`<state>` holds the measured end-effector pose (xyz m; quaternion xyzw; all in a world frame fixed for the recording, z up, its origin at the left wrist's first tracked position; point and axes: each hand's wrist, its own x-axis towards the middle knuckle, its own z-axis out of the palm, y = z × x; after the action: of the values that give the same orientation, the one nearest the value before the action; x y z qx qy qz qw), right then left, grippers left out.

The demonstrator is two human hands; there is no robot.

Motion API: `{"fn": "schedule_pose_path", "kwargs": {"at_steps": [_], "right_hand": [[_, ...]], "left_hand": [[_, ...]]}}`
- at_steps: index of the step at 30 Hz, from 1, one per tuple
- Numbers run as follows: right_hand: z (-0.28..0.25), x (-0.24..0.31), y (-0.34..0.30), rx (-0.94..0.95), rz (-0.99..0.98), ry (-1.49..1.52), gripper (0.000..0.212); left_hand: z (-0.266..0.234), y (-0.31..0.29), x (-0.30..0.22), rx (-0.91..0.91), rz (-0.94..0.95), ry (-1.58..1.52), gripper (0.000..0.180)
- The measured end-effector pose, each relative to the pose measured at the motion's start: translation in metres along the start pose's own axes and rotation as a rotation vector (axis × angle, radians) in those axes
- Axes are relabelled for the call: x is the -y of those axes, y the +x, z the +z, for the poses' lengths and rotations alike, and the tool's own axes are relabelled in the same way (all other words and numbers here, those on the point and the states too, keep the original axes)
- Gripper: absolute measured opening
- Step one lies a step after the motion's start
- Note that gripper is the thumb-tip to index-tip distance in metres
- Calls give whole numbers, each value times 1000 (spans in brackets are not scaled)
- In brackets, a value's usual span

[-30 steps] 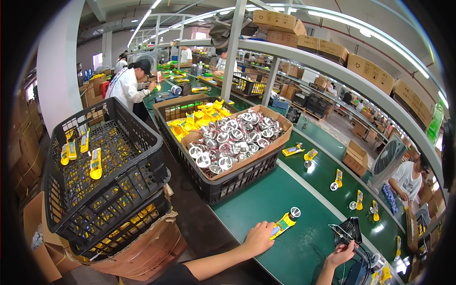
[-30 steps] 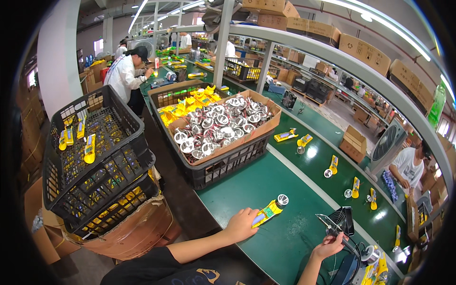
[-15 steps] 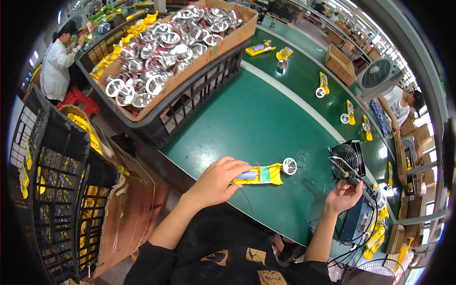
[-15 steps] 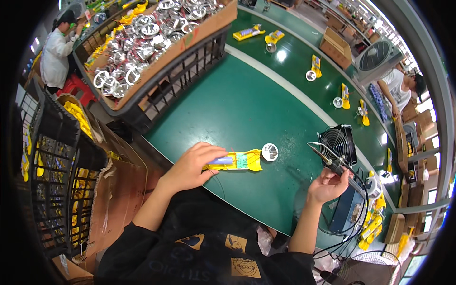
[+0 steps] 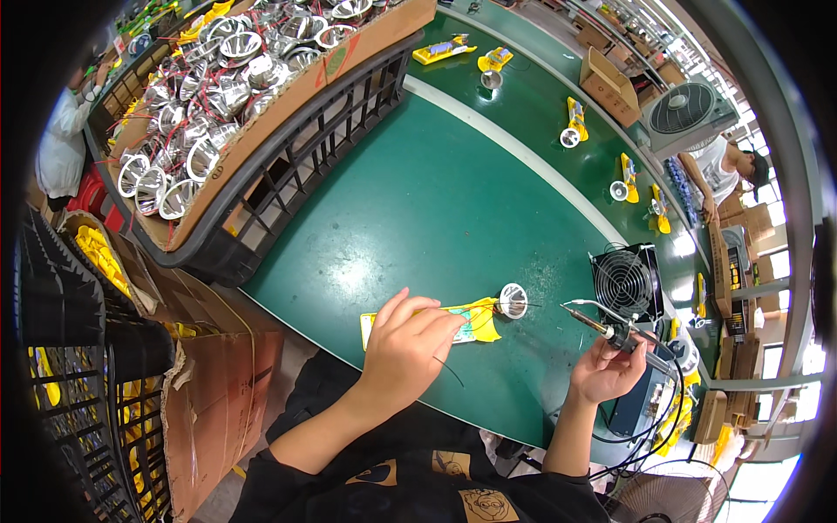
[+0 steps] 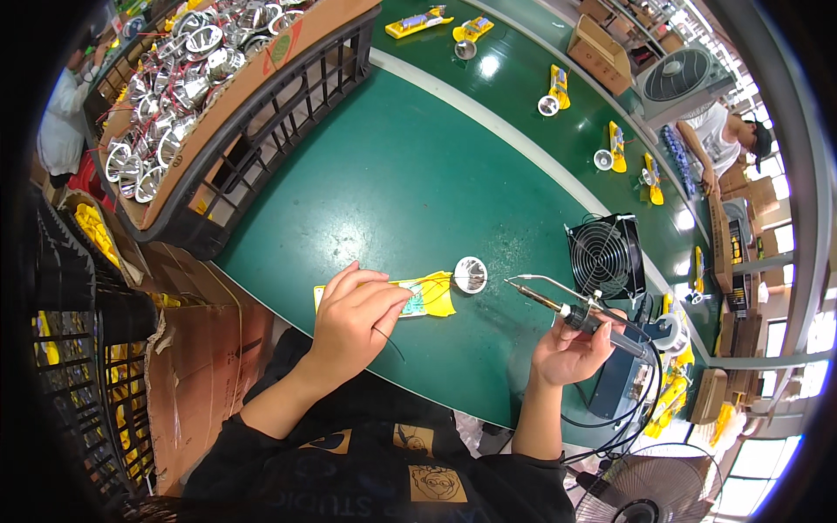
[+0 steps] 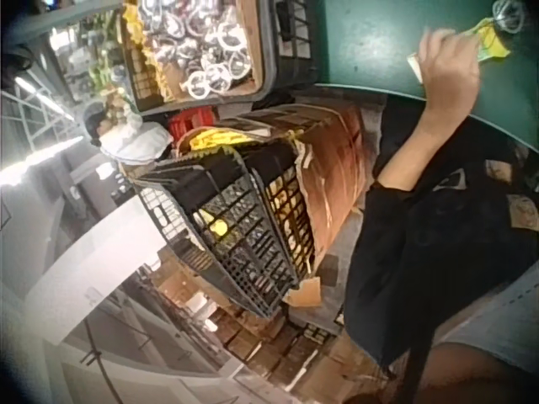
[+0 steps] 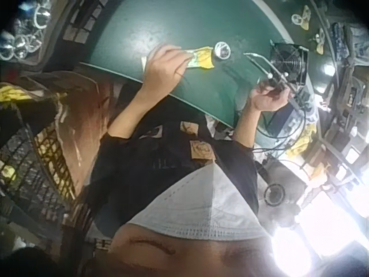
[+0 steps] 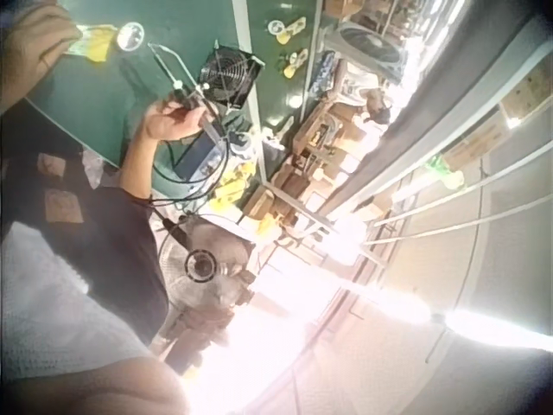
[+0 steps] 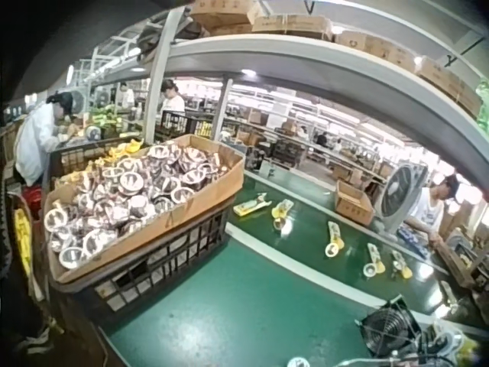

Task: The person solders wires onto circuit boards with a soldering iron, then assembles LED light fixtures by hand using the circuit boards, LED reflectors, and yellow plastic housings.

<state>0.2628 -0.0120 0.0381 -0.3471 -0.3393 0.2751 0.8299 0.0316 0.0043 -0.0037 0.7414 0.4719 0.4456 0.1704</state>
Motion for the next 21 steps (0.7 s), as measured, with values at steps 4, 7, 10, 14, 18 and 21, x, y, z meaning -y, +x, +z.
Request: {"fn": "schedule_pose_path", "kwargs": {"at_steps": [4, 7, 10, 14, 18, 21], "right_hand": [[6, 5, -2, 105, -27, -18, 11], [9, 8, -3, 129, -83, -67, 14], [8, 9, -7, 207, -119, -114, 17], [7, 10, -8, 340, -128, -168, 20], [17, 11, -12, 367, -103, -147, 20], [15, 12, -14, 378, -106, -161, 23]], "left_hand": [[-4, 1, 5, 89, 34, -48, 13], [-9, 2, 9, 127, 87, -50, 12], [-11, 4, 12, 150, 115, -39, 13], [-11, 3, 13, 132, 102, -53, 12], [-11, 2, 13, 96, 110, -70, 10], [-13, 3, 13, 109, 113, -84, 10]]}}
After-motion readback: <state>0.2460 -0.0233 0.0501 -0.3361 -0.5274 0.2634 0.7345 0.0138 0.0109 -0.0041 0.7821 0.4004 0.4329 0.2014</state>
